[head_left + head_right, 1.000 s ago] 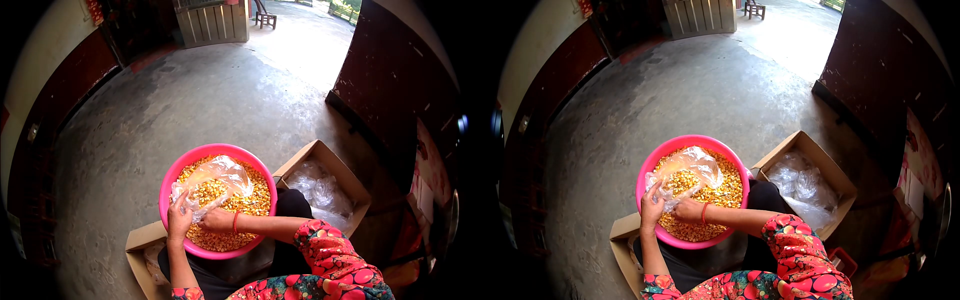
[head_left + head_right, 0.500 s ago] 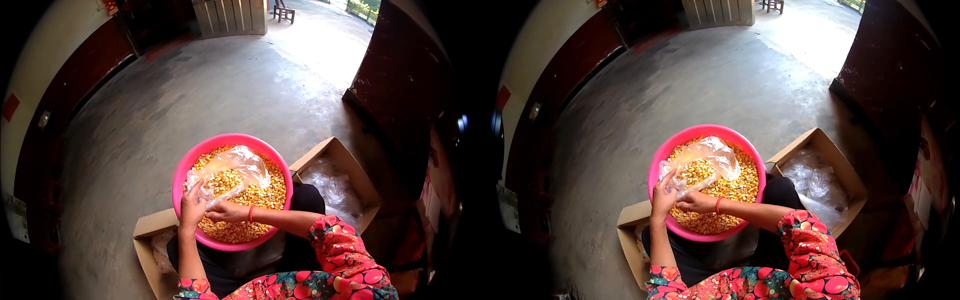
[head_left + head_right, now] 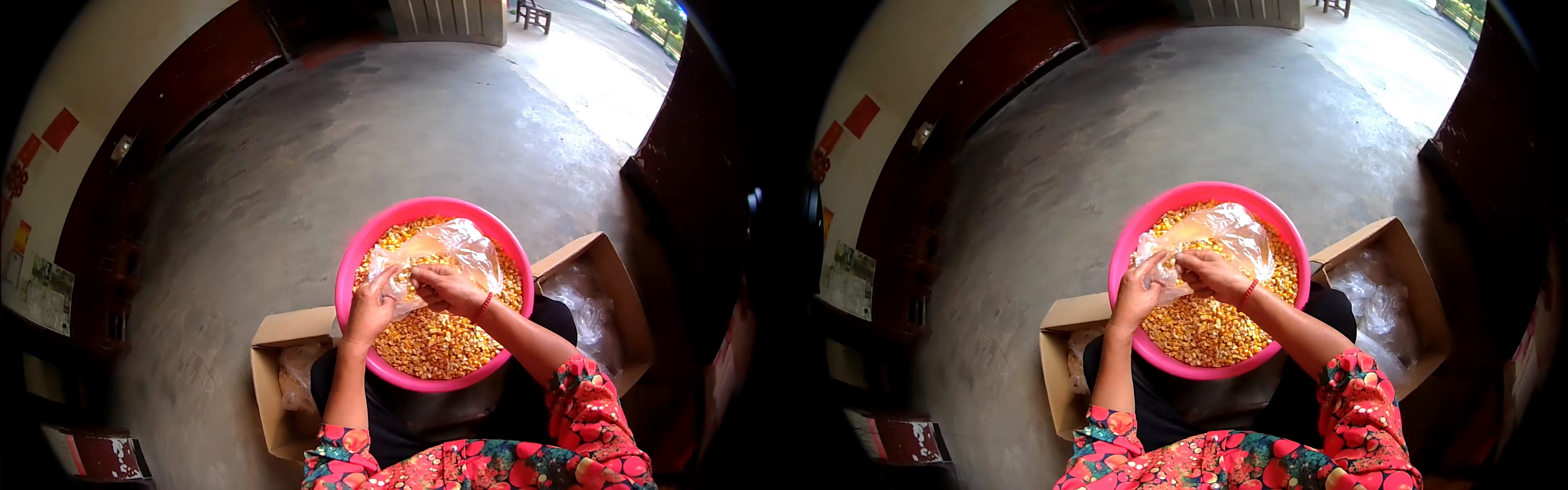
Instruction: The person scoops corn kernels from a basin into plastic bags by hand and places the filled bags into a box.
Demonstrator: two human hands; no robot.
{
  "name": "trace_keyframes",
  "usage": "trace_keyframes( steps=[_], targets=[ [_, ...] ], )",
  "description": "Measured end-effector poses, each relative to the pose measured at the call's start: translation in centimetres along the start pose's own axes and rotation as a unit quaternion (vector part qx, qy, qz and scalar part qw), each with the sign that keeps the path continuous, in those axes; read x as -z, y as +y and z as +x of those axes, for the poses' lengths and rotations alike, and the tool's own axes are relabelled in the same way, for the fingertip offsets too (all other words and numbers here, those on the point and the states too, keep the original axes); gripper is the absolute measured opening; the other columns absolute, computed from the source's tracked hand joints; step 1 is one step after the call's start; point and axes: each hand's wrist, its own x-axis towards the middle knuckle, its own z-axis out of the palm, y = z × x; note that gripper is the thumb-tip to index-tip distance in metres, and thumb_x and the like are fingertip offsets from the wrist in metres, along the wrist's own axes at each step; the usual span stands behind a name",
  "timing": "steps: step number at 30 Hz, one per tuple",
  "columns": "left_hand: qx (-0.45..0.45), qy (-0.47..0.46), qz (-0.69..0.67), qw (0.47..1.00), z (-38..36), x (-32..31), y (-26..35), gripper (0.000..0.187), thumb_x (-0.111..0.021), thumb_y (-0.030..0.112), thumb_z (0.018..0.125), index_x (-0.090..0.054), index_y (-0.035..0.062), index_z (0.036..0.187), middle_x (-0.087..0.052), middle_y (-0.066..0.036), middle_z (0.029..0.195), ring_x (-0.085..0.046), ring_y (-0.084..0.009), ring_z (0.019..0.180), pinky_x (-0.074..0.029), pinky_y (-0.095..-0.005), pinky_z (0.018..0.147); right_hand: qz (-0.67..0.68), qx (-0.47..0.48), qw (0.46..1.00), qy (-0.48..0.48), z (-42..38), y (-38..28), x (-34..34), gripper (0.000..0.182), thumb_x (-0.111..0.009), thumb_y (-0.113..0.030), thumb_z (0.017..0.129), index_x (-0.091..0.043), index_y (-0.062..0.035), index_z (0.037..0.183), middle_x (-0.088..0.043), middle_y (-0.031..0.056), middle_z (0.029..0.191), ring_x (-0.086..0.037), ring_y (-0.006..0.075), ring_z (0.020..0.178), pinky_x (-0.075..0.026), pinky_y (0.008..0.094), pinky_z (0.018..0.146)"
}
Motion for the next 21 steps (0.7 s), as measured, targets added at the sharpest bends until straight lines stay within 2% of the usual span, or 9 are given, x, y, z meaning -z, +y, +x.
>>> trace_keyframes(
  steps=[5, 6, 7, 9, 10, 11, 14, 19, 21],
  targets=[
    [-0.016, 0.001, -0.016, 1.000, 0.0, -0.8, -1.6, 0.056, -0.040, -0.011, 0.070, -0.056, 0.0068, 0.121, -0.061, -0.013, 0.115, -0.063, -0.0151, 0.078, -0.050, -0.0253, 0.069, 0.014, 0.116, 0.986, 0.121, 2.1, 1.1, 2.2, 0.020, -0.048, -0.022, 0.091, -0.049, -0.0111, 0.075, -0.038, -0.0064, 0.060, -0.029, 0.0037, 0.046, -0.023, 0.0203, 0.041],
    [-0.037, 0.006, -0.018, 0.999, 0.1, -0.6, -1.3, 0.055, -0.039, -0.010, 0.070, -0.057, 0.0064, 0.119, -0.062, -0.014, 0.113, -0.063, -0.0152, 0.077, -0.050, -0.0259, 0.069, 0.012, 0.135, 0.980, 0.143, 2.0, 1.0, 1.7, 0.016, -0.050, -0.020, 0.089, -0.055, -0.0066, 0.082, -0.044, -0.0036, 0.066, -0.039, 0.0058, 0.055, -0.034, 0.0211, 0.049],
    [-0.059, 0.013, -0.019, 0.998, 0.3, -0.3, -0.9, 0.054, -0.039, -0.010, 0.070, -0.059, 0.0061, 0.117, -0.063, -0.014, 0.111, -0.063, -0.0153, 0.075, -0.049, -0.0264, 0.068, 0.007, 0.131, 0.982, 0.134, 2.2, 1.1, 1.7, 0.016, -0.050, -0.020, 0.089, -0.055, -0.0066, 0.082, -0.044, -0.0036, 0.066, -0.039, 0.0058, 0.055, -0.034, 0.0211, 0.049],
    [-0.018, 0.012, 0.010, 1.000, -0.1, 0.0, 0.4, 0.041, -0.046, -0.004, 0.073, -0.062, 0.0031, 0.110, -0.066, -0.017, 0.099, -0.063, -0.0149, 0.072, -0.048, -0.0278, 0.065, -0.132, 0.206, 0.962, 0.118, 2.3, 1.0, 1.3, 0.022, -0.053, -0.021, 0.088, -0.059, -0.0022, 0.097, -0.056, 0.0018, 0.080, -0.051, 0.0086, 0.072, -0.043, 0.0234, 0.067],
    [0.003, 0.011, 0.001, 1.000, 0.0, 0.0, 0.4, 0.037, -0.049, 0.000, 0.075, -0.062, 0.0037, 0.110, -0.065, -0.019, 0.094, -0.064, -0.0221, 0.073, -0.049, -0.0320, 0.068, -0.153, 0.220, 0.957, 0.110, 2.1, 1.0, 0.7, 0.029, -0.055, -0.022, 0.087, -0.060, -0.0012, 0.107, -0.061, 0.0060, 0.096, -0.056, 0.0115, 0.088, -0.043, 0.0245, 0.083],
    [0.024, 0.009, -0.010, 1.000, 0.0, 0.0, 0.3, 0.034, -0.053, 0.005, 0.077, -0.063, 0.0044, 0.110, -0.064, -0.022, 0.088, -0.065, -0.0293, 0.075, -0.050, -0.0363, 0.070, -0.197, 0.217, 0.951, 0.099, 1.7, 0.7, 0.2, 0.030, -0.056, -0.024, 0.087, -0.060, -0.0014, 0.108, -0.062, 0.0083, 0.104, -0.057, 0.0134, 0.095, -0.045, 0.0252, 0.085],
    [0.033, 0.016, 0.010, 0.999, 0.0, 0.0, 0.3, 0.029, -0.057, 0.005, 0.079, -0.063, 0.0024, 0.107, -0.067, -0.016, 0.091, -0.062, -0.0163, 0.066, -0.048, -0.0295, 0.061, -0.310, 0.253, 0.909, 0.118, 1.5, 1.2, -0.2, 0.025, -0.057, -0.019, 0.088, -0.060, 0.0007, 0.104, -0.061, 0.0094, 0.102, -0.057, 0.0120, 0.087, -0.048, 0.0248, 0.073],
    [-0.021, 0.039, 0.009, 0.999, 0.0, -0.5, -1.2, 0.030, -0.054, 0.003, 0.079, -0.062, 0.0023, 0.108, -0.066, -0.016, 0.093, -0.064, -0.0185, 0.069, -0.049, -0.0310, 0.064, -0.272, 0.315, 0.905, 0.090, 0.9, 1.6, -0.5, 0.017, -0.057, -0.014, 0.088, -0.062, 0.0020, 0.090, -0.062, 0.0057, 0.083, -0.055, 0.0089, 0.074, -0.046, 0.0233, 0.063],
    [-0.053, 0.061, 0.004, 0.997, -0.1, -0.4, -1.2, 0.031, -0.054, 0.002, 0.079, -0.062, 0.0024, 0.109, -0.066, -0.016, 0.093, -0.064, -0.0193, 0.070, -0.049, -0.0316, 0.066, -0.369, 0.116, 0.922, -0.018, -0.4, 1.0, -0.8, 0.017, -0.058, -0.014, 0.086, -0.063, 0.0016, 0.083, -0.059, 0.0025, 0.066, -0.053, 0.0068, 0.064, -0.044, 0.0241, 0.056]
  ],
)
